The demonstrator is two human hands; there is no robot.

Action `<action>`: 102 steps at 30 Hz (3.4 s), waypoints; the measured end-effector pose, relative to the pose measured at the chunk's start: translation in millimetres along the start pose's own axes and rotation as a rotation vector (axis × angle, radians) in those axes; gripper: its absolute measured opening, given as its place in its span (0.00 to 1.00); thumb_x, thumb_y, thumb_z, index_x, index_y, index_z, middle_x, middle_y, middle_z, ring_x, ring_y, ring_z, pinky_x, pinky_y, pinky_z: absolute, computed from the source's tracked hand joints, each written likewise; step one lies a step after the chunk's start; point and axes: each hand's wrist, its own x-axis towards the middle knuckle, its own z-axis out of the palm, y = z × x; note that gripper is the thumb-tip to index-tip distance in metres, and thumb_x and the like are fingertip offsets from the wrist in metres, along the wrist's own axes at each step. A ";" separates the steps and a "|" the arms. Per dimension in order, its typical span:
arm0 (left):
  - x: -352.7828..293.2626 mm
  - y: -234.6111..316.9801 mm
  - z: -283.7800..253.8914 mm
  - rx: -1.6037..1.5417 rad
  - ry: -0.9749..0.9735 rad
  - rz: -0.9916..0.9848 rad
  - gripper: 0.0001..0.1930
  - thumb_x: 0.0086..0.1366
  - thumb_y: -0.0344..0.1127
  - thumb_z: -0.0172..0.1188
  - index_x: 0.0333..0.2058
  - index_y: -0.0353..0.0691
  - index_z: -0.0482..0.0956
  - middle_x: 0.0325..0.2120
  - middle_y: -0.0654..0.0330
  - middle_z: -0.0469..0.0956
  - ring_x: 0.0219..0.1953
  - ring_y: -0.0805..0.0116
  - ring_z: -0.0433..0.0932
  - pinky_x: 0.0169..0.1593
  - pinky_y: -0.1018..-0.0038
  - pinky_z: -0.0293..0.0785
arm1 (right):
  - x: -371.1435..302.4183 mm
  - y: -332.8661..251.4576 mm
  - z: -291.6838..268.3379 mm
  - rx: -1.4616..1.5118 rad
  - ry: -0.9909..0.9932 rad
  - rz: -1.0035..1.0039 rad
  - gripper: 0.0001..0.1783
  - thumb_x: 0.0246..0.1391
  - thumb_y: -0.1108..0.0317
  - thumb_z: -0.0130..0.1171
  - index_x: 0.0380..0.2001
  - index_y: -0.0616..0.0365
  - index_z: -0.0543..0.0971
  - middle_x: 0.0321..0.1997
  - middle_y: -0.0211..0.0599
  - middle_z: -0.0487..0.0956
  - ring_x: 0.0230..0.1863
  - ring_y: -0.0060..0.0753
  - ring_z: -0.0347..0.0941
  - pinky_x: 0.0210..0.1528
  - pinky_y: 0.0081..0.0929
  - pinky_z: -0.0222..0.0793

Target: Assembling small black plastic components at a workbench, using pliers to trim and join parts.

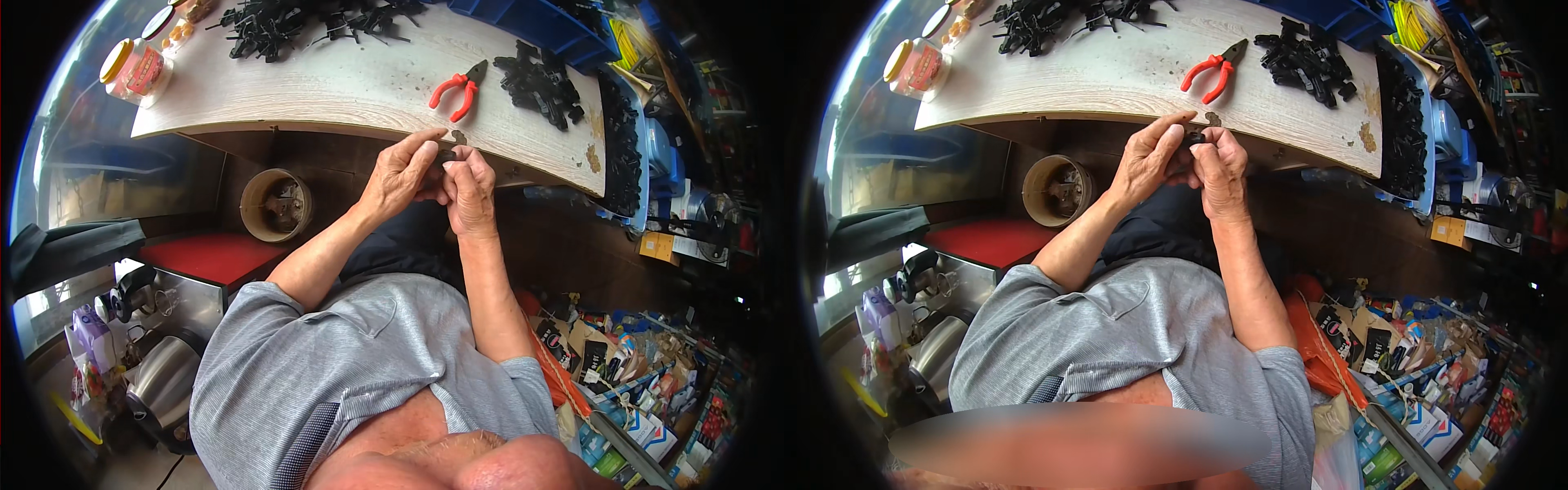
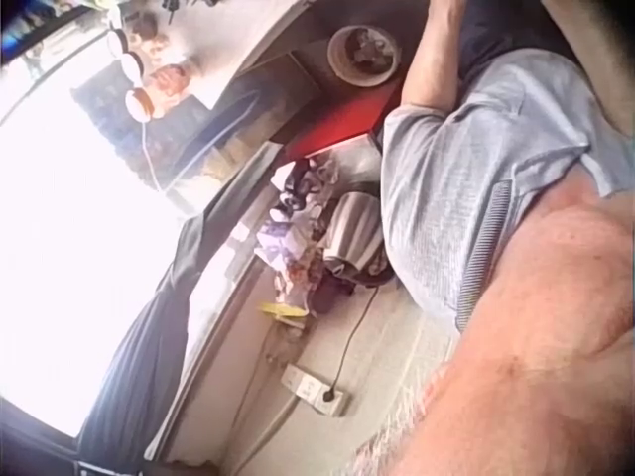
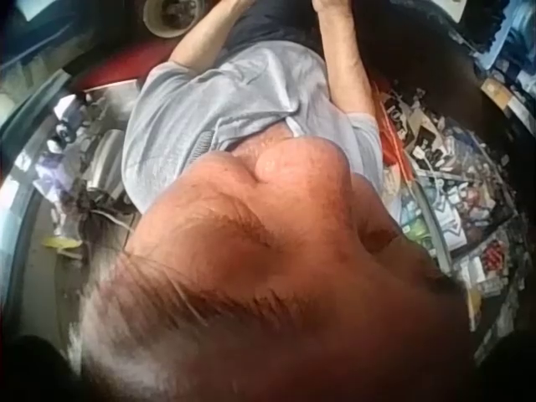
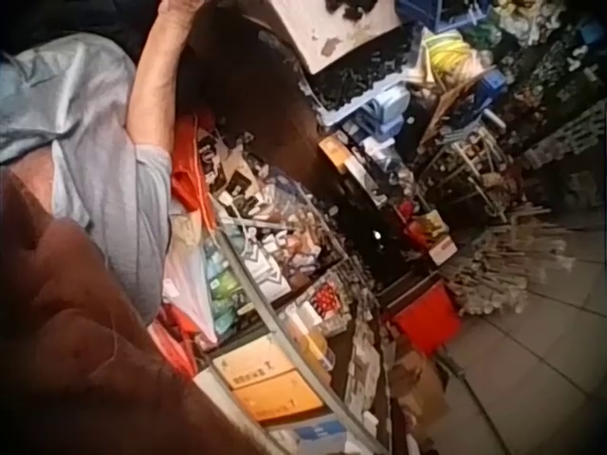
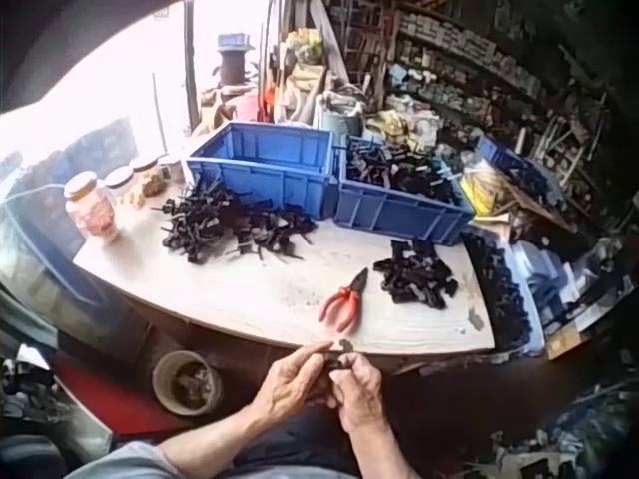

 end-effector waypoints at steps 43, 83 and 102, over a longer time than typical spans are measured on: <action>-22.0 -32.8 -17.0 -0.192 -0.217 0.080 0.21 0.66 0.25 0.57 0.58 0.35 0.71 0.39 0.60 0.79 0.36 0.74 0.80 0.36 0.78 0.78 | -10.6 13.6 -11.9 0.011 0.079 0.051 0.12 0.63 0.60 0.52 0.27 0.53 0.70 0.13 0.18 0.56 0.12 0.15 0.50 0.16 0.17 0.53; -5.6 11.1 -42.2 0.775 -0.078 0.724 0.15 0.51 0.31 0.69 0.38 0.37 0.80 0.27 0.54 0.79 0.28 0.56 0.79 0.31 0.67 0.75 | -16.4 17.0 31.8 0.000 0.154 0.046 0.13 0.63 0.60 0.51 0.23 0.47 0.69 0.13 0.18 0.57 0.12 0.13 0.52 0.14 0.17 0.50; 83.9 97.3 -164.0 1.511 0.600 0.628 0.10 0.56 0.35 0.61 0.38 0.49 0.80 0.40 0.56 0.77 0.42 0.52 0.76 0.41 0.59 0.77 | 92.4 -117.2 -35.3 -0.016 0.719 -0.082 0.16 0.55 0.66 0.55 0.20 0.54 0.61 0.12 0.29 0.55 0.11 0.28 0.56 0.23 0.53 0.79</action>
